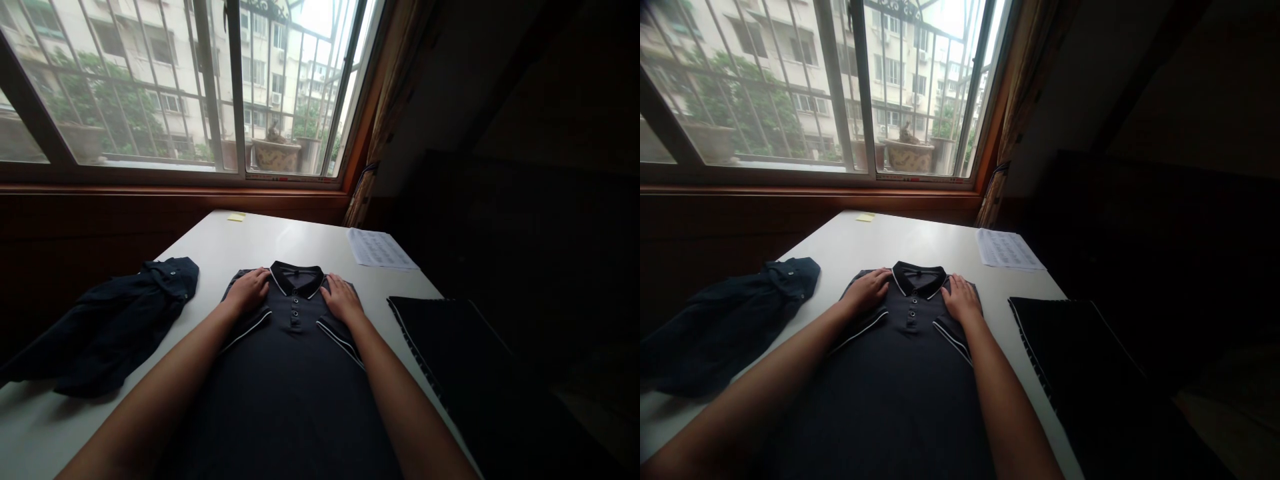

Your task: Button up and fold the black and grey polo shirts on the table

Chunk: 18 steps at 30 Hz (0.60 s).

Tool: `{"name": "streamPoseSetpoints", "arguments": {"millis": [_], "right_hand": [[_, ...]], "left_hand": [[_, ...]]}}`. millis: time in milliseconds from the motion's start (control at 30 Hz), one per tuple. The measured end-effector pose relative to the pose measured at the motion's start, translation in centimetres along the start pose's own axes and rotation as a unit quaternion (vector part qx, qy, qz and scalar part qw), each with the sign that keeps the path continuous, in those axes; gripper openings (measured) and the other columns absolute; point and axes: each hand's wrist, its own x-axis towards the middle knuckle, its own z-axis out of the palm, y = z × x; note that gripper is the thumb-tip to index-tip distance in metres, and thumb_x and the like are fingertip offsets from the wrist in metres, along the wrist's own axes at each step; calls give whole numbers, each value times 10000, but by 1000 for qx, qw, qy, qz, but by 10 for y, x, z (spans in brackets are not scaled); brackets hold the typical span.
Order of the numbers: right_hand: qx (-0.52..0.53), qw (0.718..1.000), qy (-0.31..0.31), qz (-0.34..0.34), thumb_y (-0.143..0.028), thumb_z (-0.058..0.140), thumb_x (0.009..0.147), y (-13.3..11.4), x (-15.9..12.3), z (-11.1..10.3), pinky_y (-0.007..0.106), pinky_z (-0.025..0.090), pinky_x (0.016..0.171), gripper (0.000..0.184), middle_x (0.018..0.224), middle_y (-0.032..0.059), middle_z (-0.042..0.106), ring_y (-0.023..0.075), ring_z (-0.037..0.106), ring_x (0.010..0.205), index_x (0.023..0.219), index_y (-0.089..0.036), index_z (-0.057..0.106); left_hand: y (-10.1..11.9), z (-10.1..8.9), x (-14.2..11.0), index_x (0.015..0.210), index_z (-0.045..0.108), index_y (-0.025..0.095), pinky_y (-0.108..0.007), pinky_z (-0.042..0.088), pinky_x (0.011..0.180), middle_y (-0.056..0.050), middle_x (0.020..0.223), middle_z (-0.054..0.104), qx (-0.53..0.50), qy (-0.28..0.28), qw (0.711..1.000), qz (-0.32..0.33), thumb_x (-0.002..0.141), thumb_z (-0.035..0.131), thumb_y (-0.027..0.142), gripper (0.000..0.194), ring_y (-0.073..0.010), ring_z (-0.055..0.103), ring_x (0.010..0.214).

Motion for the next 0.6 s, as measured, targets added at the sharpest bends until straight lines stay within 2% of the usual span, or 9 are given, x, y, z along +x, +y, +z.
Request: {"name": "streamPoseSetpoints", "arguments": {"millis": [67, 133, 233, 300, 333, 433, 600], "right_hand": [[-1, 1000, -10, 0, -485, 294, 1033, 0, 1, 0, 366, 151, 1223, 628, 1643, 88, 273, 214, 226, 1514, 1552, -133, 339], [-1, 1000, -17, 1, -494, 278, 1035, -1, 1, -1, 374, 139, 1228, 641, 1652, 85, 241, 213, 202, 1522, 1562, -131, 315], [-2, 1000, -25, 1, -515, 254, 1037, -1, 2, -1, 396, 131, 1231, 665, 1661, 84, 203, 215, 171, 1531, 1575, -124, 280], [-4, 1000, -30, 2, -521, 244, 1038, -2, 2, -2, 407, 128, 1232, 671, 1664, 86, 185, 215, 160, 1534, 1578, -124, 267], [-4, 999, -32, 2, -521, 242, 1038, -2, 2, -2, 410, 127, 1233, 671, 1665, 87, 179, 215, 157, 1535, 1579, -125, 264], [-7, 999, -36, 3, -523, 239, 1039, -3, 1, -4, 413, 123, 1234, 672, 1666, 88, 172, 214, 150, 1537, 1581, -126, 260], [-12, 999, -38, 2, -525, 224, 1040, -3, 1, -4, 414, 109, 1236, 680, 1668, 86, 165, 212, 137, 1539, 1585, -119, 241]], "left_hand": [[8, -9, -3, 1353, 547, 170, -382, 436, 1122, -117, 1419, 558, -6, 22, 1000, 5, 966, 398, 200, 415, -242, 530, 1328], [22, -16, -7, 1369, 533, 168, -378, 413, 1152, -105, 1448, 531, -12, 37, 999, 27, 954, 377, 148, 443, -227, 483, 1375], [54, -21, -18, 1414, 505, 179, -409, 311, 1228, -71, 1517, 480, -29, 14, 988, 149, 951, 378, 122, 484, -219, 343, 1474], [78, -20, -31, 1467, 456, 186, -450, 253, 1250, -75, 1564, 428, -44, -36, 966, 253, 976, 425, 195, 492, -242, 278, 1504], [89, -19, -39, 1497, 419, 193, -464, 234, 1253, -80, 1590, 386, -52, -65, 955, 283, 990, 456, 272, 514, -257, 256, 1512], [111, -17, -65, 1565, 298, 221, -484, 186, 1256, -83, 1631, 285, -78, -124, 946, 290, 1014, 440, 478, 624, -277, 214, 1522], [117, -27, -93, 1603, 155, 253, -492, 99, 1264, -78, 1646, 199, -105, -162, 940, 282, 1029, 358, 555, 680, -276, 167, 1529]]}}
